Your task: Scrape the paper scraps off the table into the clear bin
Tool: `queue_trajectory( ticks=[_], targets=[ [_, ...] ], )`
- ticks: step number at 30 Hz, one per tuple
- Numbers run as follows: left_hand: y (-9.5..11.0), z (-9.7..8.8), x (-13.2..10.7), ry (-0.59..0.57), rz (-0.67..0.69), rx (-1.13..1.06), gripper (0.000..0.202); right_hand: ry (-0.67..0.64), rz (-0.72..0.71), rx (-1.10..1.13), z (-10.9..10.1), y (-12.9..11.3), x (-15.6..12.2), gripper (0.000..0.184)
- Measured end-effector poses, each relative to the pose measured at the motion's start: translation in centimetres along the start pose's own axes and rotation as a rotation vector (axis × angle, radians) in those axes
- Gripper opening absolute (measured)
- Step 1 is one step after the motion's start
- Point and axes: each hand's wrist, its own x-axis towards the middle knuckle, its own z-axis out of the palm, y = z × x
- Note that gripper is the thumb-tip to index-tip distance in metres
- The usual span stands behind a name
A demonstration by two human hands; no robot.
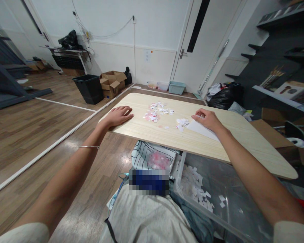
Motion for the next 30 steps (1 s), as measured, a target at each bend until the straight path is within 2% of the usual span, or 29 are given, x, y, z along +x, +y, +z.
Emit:
queue_trajectory(
  ticks=[9,16,22,30],
  targets=[
    [-0.19,0.10,0.13,-0.003,0.006,-0.011,0.081,0.058,-0.021,0.036,0.10,-0.05,-0.02,0.057],
    [-0.34,0.27,0.18,0.017,0.015,-0.023,0.077,-0.025,-0.053,0.040,0.33,-0.28,0.04,0.061],
    [-0.20,0.19,0.11,0.026,0.012,-0.031,0.075,-0.001,-0.044,0.045,0.40,-0.27,0.03,0.063],
    [-0.02,0.00,0.02,0.000,0.016,-0.015,0.084,-0.042,-0.042,0.036,0.44,-0.55,0.04,0.059]
  ],
)
